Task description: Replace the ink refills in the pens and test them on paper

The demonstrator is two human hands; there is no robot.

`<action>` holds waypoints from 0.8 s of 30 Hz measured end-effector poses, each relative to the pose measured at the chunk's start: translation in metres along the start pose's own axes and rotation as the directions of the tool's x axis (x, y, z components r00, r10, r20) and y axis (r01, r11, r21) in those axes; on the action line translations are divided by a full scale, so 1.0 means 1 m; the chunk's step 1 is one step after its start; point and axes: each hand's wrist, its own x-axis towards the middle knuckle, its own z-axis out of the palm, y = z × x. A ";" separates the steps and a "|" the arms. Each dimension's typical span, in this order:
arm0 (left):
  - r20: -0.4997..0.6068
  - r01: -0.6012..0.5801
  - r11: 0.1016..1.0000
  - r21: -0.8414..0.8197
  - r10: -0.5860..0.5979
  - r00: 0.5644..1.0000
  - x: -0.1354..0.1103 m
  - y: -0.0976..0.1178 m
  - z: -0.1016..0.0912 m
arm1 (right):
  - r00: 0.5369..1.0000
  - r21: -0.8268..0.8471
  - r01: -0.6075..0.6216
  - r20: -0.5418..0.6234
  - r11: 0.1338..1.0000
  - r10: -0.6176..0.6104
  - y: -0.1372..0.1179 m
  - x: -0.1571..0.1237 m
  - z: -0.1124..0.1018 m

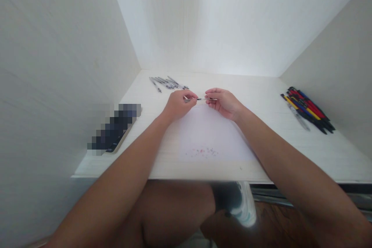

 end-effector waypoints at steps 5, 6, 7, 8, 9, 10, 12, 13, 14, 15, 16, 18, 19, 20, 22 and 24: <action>0.043 -0.014 1.000 0.016 0.013 0.999 -0.001 -0.001 0.002 | 0.999 0.009 0.029 0.030 1.000 -0.029 0.003 0.001 -0.002; 0.040 -0.009 1.000 0.028 0.008 0.999 -0.001 0.000 0.002 | 0.999 0.027 0.028 0.022 0.999 -0.029 0.003 0.002 -0.002; 0.038 0.000 0.999 0.043 -0.001 0.999 -0.001 0.000 0.002 | 1.000 0.047 0.025 0.007 0.999 -0.026 0.003 0.002 -0.002; 0.039 0.008 0.998 0.059 -0.010 0.999 -0.001 0.000 0.002 | 1.000 0.067 0.021 -0.009 0.998 -0.021 0.003 0.003 -0.003; 0.042 0.014 0.997 0.075 -0.017 0.999 0.000 0.000 0.002 | 1.000 0.086 0.018 -0.026 0.996 -0.016 0.003 0.004 -0.003; 0.043 0.016 0.996 0.089 -0.020 0.999 0.000 0.000 0.002 | 0.999 0.102 0.015 -0.043 0.995 -0.010 0.003 0.005 -0.003; 0.040 0.010 0.994 0.110 -0.014 0.999 0.000 -0.001 0.002 | 0.997 0.123 0.011 -0.079 0.992 -0.001 0.003 0.007 -0.004; 0.034 0.006 0.993 0.118 -0.010 0.999 0.001 -0.002 0.002 | 0.995 0.128 0.010 -0.096 0.992 0.002 0.003 0.008 -0.004; 0.028 0.003 0.992 0.124 -0.007 1.000 0.001 -0.003 0.001 | 0.994 0.131 0.012 -0.111 0.991 0.003 0.003 0.009 -0.005; 0.024 0.004 0.991 0.131 -0.008 1.000 0.002 -0.004 0.000 | 0.992 0.132 0.015 -0.125 0.991 0.002 0.003 0.011 -0.006; 0.021 0.009 0.990 0.139 -0.012 1.000 0.003 -0.005 -0.002 | 0.991 0.131 0.018 -0.137 0.991 0.001 0.003 0.012 -0.007; 0.010 0.039 0.989 0.143 -0.040 0.999 0.004 -0.005 -0.007 | 0.988 0.129 0.020 -0.156 0.991 0.001 0.003 0.013 -0.009; 0.006 0.074 0.989 0.131 -0.076 0.997 0.005 -0.005 -0.009 | 0.986 0.129 0.019 -0.164 0.991 0.003 0.003 0.014 -0.010; 0.007 0.120 0.986 0.111 -0.122 0.993 0.006 -0.004 -0.012 | 0.986 0.129 0.017 -0.168 0.992 0.005 0.003 0.014 -0.011; 0.020 0.233 0.970 0.063 -0.235 0.972 0.007 -0.003 -0.015 | 0.985 0.120 0.017 -0.170 0.993 0.004 0.004 0.014 -0.011; 0.034 0.325 0.945 0.034 -0.326 0.945 0.006 -0.001 -0.018 | 0.985 0.077 0.028 -0.172 0.997 -0.014 0.005 0.014 -0.011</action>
